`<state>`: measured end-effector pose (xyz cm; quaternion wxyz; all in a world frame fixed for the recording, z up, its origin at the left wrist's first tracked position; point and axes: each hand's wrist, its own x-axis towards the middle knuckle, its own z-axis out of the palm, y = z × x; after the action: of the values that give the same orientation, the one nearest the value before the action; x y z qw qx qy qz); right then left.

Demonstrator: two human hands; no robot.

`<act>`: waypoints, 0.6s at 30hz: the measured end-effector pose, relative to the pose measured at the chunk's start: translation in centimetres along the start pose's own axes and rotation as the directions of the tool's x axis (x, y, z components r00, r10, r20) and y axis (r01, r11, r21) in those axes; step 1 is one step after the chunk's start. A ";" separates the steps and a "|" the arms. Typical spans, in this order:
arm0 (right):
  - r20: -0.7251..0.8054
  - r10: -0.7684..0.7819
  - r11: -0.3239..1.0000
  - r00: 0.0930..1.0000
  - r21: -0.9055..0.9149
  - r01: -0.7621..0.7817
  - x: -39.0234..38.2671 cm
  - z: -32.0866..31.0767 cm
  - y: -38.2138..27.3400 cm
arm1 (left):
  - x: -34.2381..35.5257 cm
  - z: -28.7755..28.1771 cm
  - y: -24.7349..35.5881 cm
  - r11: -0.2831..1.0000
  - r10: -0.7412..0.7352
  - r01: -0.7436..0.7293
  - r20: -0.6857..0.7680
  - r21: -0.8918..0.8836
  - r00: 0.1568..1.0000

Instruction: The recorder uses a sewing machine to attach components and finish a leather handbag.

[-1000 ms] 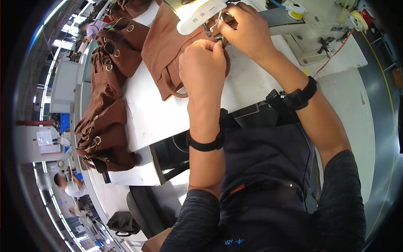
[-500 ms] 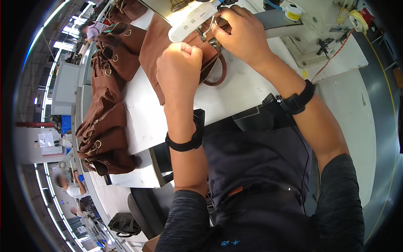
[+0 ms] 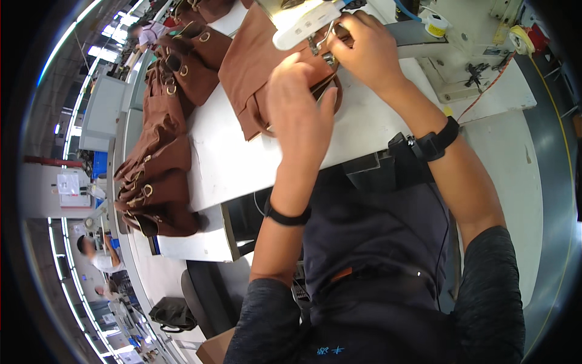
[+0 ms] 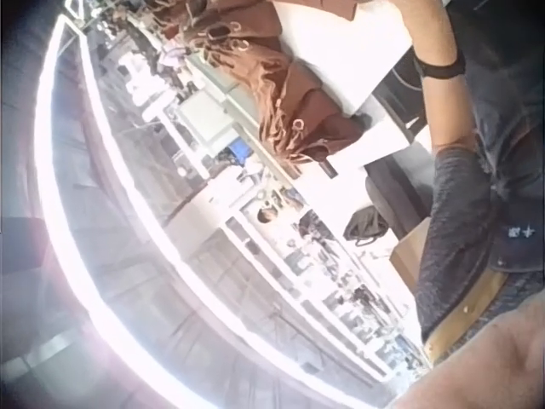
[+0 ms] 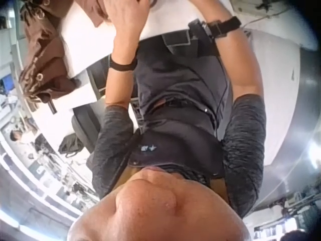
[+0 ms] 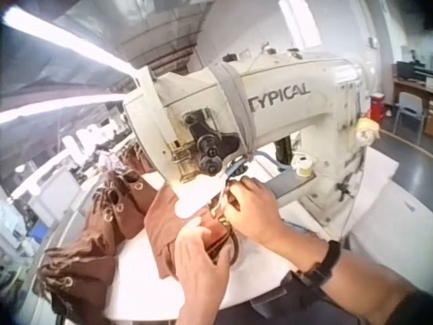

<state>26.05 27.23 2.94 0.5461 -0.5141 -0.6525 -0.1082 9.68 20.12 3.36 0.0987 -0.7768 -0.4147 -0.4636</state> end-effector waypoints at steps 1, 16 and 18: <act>-0.008 -0.009 1.000 1.000 0.007 0.009 0.1 -0.1 0.0 | -0.4 0.8 -0.1 0.999 0.036 -0.035 0.007 -0.027 0.999; 0.170 0.042 0.998 0.985 0.030 -0.048 1.1 -0.9 0.7 | -0.6 1.0 -2.4 0.962 0.198 -0.211 0.095 0.170 0.976; 0.269 0.093 0.995 0.959 -0.005 -0.095 1.6 -1.2 0.4 | -0.1 0.9 -2.9 0.957 0.208 -0.226 0.115 0.180 0.971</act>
<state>27.29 27.49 4.52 0.4591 -0.5524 -0.6957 -0.0090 8.06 22.37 2.13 0.2037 -0.8256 -0.3739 -0.3704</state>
